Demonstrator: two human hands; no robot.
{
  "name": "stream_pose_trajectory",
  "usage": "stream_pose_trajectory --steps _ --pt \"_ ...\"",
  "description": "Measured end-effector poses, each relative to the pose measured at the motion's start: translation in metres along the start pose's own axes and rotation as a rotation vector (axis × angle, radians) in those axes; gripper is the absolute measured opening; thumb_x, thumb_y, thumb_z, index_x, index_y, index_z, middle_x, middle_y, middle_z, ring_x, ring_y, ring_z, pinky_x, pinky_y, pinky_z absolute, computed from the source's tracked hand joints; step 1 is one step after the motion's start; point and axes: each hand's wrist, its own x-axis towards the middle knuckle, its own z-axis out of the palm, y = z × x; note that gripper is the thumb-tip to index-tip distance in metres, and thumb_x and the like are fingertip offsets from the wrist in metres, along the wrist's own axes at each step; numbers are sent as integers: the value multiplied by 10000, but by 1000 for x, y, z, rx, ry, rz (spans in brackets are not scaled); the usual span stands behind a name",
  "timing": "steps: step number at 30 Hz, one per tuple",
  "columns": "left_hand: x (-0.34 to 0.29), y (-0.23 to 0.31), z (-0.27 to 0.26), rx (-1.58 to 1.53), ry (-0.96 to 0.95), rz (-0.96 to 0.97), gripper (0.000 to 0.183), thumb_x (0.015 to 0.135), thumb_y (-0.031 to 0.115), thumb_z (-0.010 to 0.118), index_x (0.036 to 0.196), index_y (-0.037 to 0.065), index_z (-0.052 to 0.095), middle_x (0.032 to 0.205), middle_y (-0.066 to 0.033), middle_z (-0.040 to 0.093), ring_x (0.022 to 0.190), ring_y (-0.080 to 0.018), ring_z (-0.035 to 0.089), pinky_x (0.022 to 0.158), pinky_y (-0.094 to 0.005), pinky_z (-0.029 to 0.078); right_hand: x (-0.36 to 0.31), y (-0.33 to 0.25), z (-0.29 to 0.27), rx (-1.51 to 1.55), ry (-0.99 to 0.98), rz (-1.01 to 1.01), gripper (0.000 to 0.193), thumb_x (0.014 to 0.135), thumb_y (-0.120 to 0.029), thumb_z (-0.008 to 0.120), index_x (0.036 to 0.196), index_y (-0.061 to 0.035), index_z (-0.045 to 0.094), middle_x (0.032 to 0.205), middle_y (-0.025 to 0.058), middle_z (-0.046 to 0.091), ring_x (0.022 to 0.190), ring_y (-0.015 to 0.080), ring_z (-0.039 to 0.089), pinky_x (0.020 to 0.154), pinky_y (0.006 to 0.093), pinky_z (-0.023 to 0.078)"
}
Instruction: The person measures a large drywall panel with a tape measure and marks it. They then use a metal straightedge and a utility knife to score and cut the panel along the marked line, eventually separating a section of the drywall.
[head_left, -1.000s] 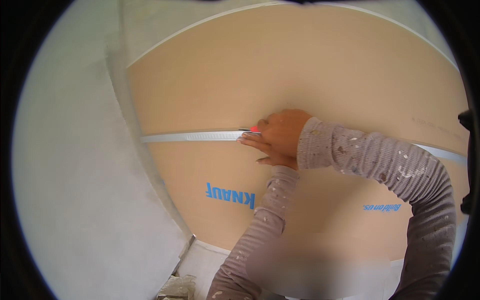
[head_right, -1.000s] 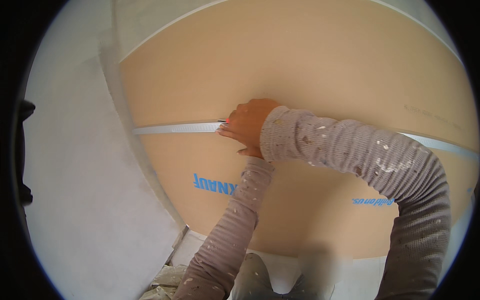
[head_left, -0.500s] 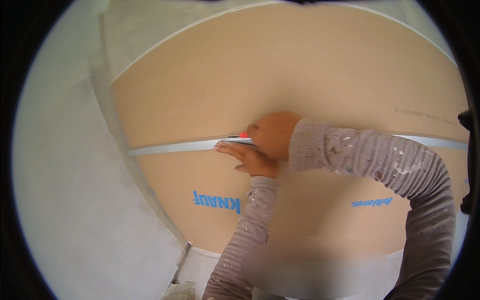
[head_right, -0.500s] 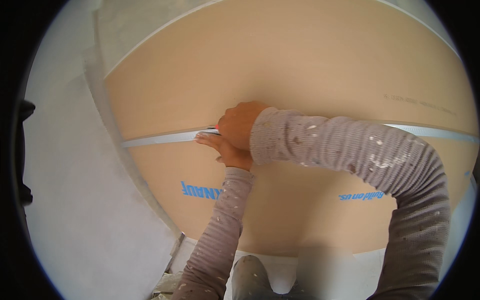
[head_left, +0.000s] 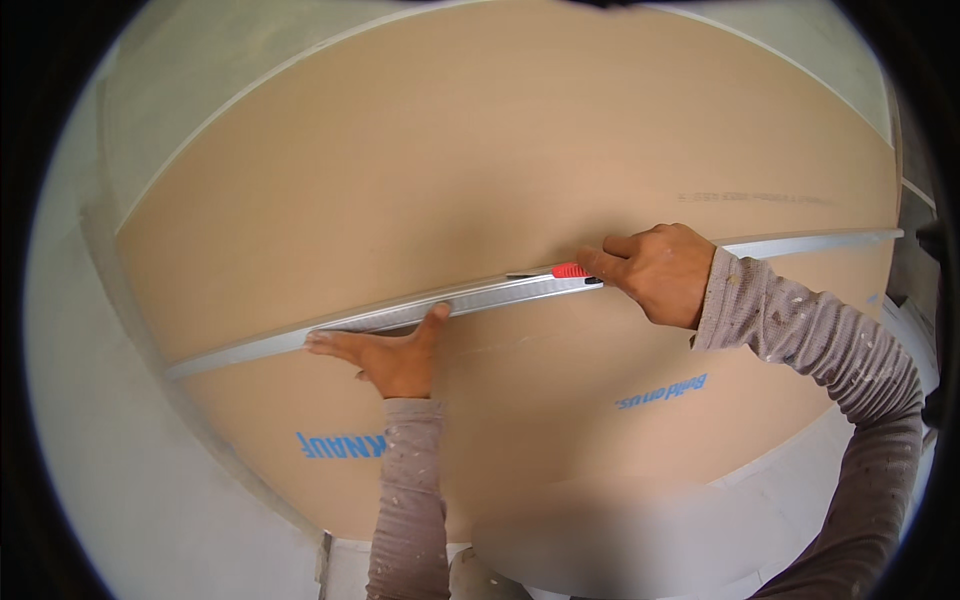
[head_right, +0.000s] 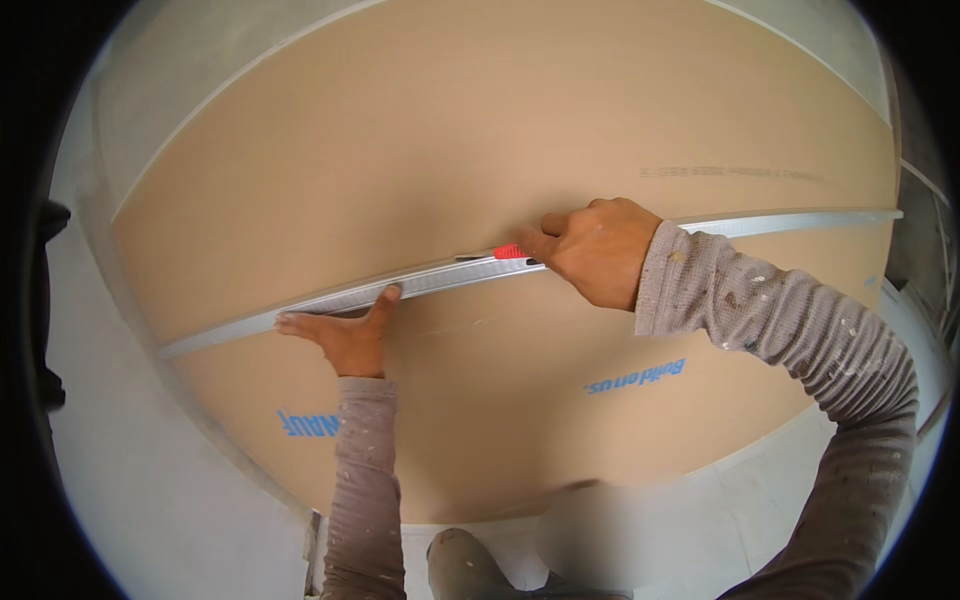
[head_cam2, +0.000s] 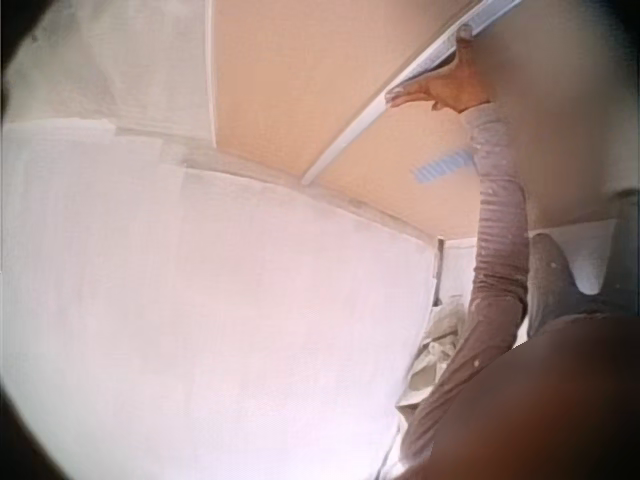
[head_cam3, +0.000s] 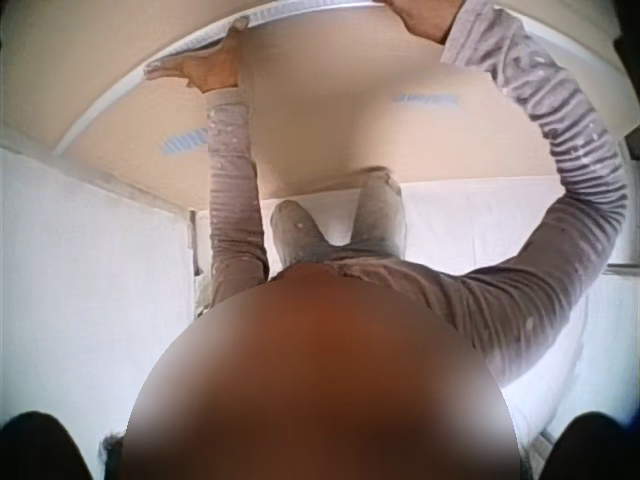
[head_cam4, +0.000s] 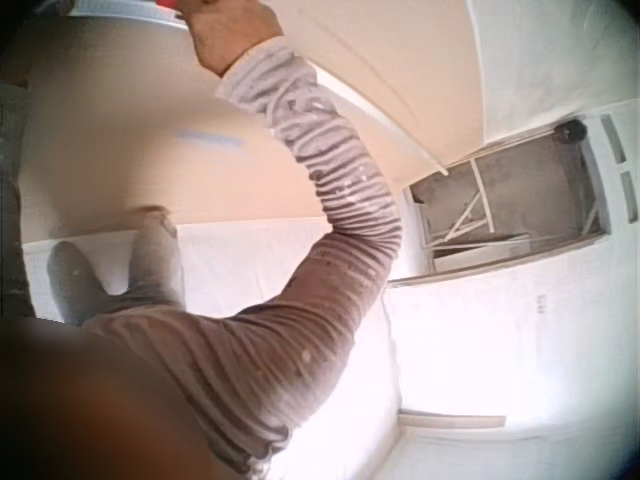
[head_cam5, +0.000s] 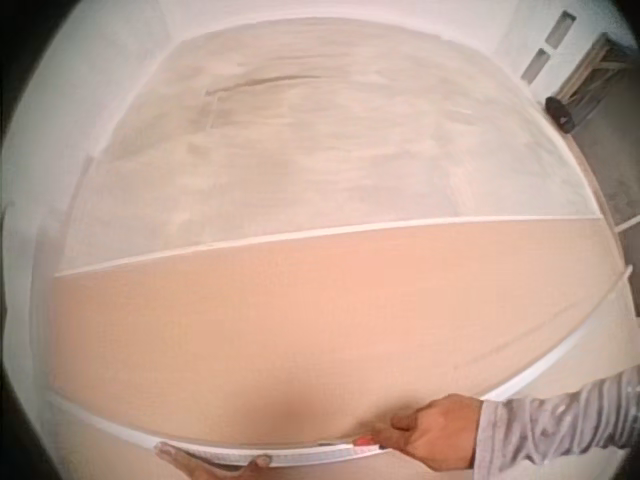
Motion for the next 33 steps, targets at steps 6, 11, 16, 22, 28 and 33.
stream_pose_trajectory --steps 6,11,16,22,28,33 --pt "1 -6 3 -50 -3 -11 1775 475 699 964 1547 -163 -158 1656 -366 -135 1579 -455 -109 1238 -657 135 -51 35 -2 -93 -96 109 554 820 5 627 1369 -67 613 947 103 686 771 305 717 622 417 601" --pt "3 -8 4 -17 -16 -28 1766 482 701 961 1549 -161 -152 1655 -364 -128 1574 -467 -108 1240 -656 143 -86 58 -6 -142 -121 184 559 832 7 621 1379 -109 616 984 80 691 826 288 717 626 414 600" --pt "3 -8 5 -47 12 -9 1769 474 729 949 1553 -164 -131 1654 -367 -114 1574 -475 -93 1242 -654 137 -113 75 -6 -169 -149 245 511 866 -11 644 1366 -117 621 970 63 690 869 267 712 641 407 604" --pt "2 -12 5 3 23 26 1761 476 732 948 1546 -184 -110 1643 -392 -107 1572 -486 -72 1266 -610 28 -128 89 -1 -168 -102 243 487 871 -6 656 1346 -111 629 933 63 686 873 271 705 655 408 606" --pt "1 -10 6 -64 13 51 1757 500 746 933 1533 -194 -133 1627 -410 -144 1557 -499 -133 1260 -613 4 -149 104 5 -216 -63 237 443 879 -31 677 1315 -98 634 912 62 672 860 277 692 680 412 602" --pt "1 -12 5 -43 -36 26 1741 533 737 928 1503 -239 -137 1599 -449 -182 1541 -500 -203 1264 -575 -47 -171 118 5 -212 -89 321 407 880 -35 686 1279 -94 639 911 66 672 863 282 688 702 418 591"
